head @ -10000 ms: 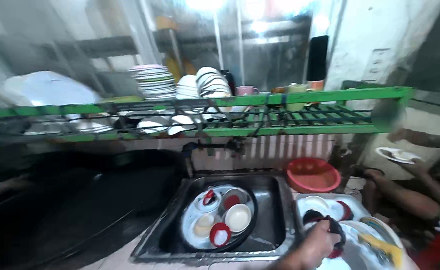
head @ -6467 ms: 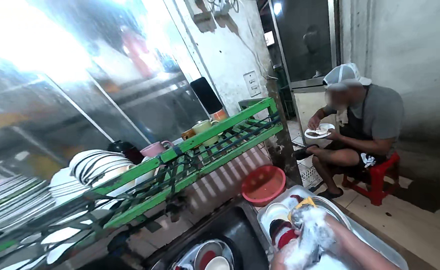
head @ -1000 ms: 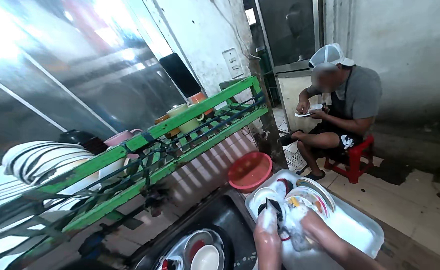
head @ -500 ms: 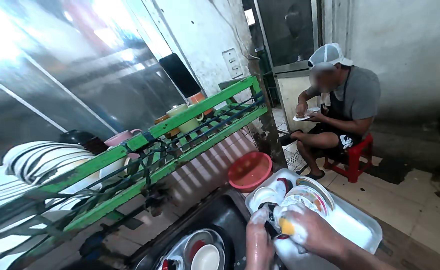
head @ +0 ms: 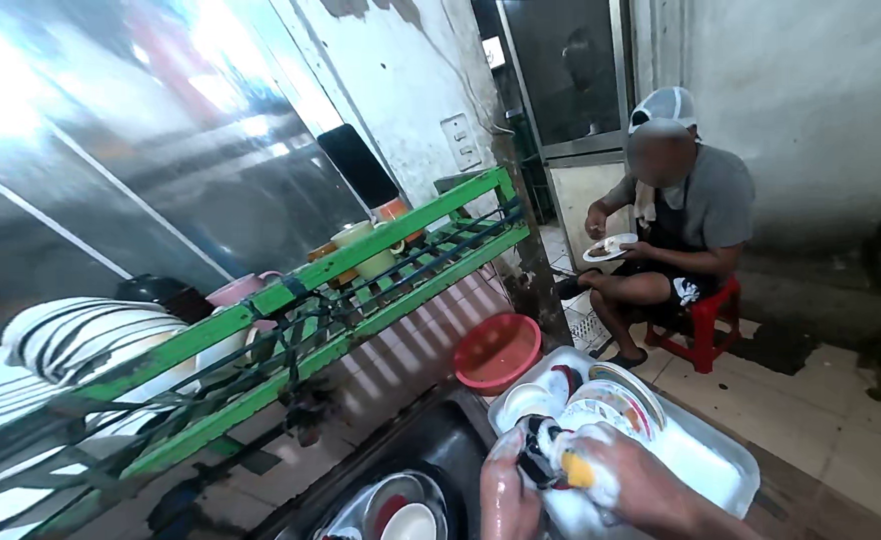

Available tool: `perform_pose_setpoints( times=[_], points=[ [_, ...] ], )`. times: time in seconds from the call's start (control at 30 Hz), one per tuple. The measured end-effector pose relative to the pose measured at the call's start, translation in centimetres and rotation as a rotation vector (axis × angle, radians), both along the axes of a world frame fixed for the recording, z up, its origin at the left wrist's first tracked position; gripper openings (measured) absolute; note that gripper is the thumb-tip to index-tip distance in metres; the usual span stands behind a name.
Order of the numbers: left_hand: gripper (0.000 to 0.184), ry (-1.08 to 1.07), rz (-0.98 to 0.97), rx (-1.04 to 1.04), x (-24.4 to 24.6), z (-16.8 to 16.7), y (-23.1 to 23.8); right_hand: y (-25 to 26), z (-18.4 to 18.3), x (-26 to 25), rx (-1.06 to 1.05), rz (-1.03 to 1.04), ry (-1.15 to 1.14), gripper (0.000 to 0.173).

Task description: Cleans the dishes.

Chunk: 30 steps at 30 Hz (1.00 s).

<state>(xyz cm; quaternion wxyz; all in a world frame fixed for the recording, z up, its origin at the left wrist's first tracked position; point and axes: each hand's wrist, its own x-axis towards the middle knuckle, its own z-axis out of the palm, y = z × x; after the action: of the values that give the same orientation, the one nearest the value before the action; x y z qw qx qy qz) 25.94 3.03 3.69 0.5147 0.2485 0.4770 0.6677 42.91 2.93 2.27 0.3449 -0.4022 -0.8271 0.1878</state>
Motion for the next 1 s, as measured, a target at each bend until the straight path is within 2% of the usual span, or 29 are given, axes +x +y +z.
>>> perform_pose_setpoints(
  times=[0.07,0.1,0.17,0.3,0.43,0.6,0.73,0.8,0.9,0.97,1.0],
  points=[
    [0.024,-0.067,0.009,-0.012,-0.4,-0.1,-0.1,1.3,1.1,1.4,-0.314,-0.079,0.012,0.036],
    [0.025,-0.089,0.007,-0.012,-0.5,-0.1,-0.1,2.0,1.6,1.8,-0.398,-0.148,0.077,0.039],
    [0.024,-0.114,0.001,-0.015,-0.2,-0.1,-0.3,2.3,2.6,1.4,-0.433,-0.219,0.177,0.041],
    [0.023,-0.107,0.040,-0.015,1.2,0.1,-0.5,0.8,2.1,-1.4,-0.386,-0.149,0.128,0.053],
    [0.023,0.030,0.057,0.022,1.9,-0.3,-1.0,2.1,1.9,-1.2,-0.577,-0.224,0.199,0.047],
    [0.022,0.014,0.123,0.025,1.4,0.0,-0.6,0.0,1.0,-1.8,-0.369,-0.177,0.178,0.042],
    [0.022,0.107,0.069,0.033,1.9,-0.7,-0.8,2.0,2.1,-1.1,-0.614,-0.260,0.151,0.043],
    [0.021,0.161,0.064,0.022,2.1,-1.0,-0.7,1.9,1.7,-1.6,-0.574,-0.283,0.154,0.043],
    [0.021,0.142,0.062,-0.031,1.1,-0.9,-0.4,0.7,0.6,-1.7,-0.362,-0.103,0.115,0.039],
    [0.022,0.158,0.054,-0.040,0.5,-1.2,-0.5,1.4,1.4,-0.6,-0.407,0.025,-0.019,0.039],
    [0.022,0.212,0.050,-0.029,0.7,-1.3,-0.6,1.9,1.9,0.0,-0.451,-0.003,-0.021,0.039]
  ],
)
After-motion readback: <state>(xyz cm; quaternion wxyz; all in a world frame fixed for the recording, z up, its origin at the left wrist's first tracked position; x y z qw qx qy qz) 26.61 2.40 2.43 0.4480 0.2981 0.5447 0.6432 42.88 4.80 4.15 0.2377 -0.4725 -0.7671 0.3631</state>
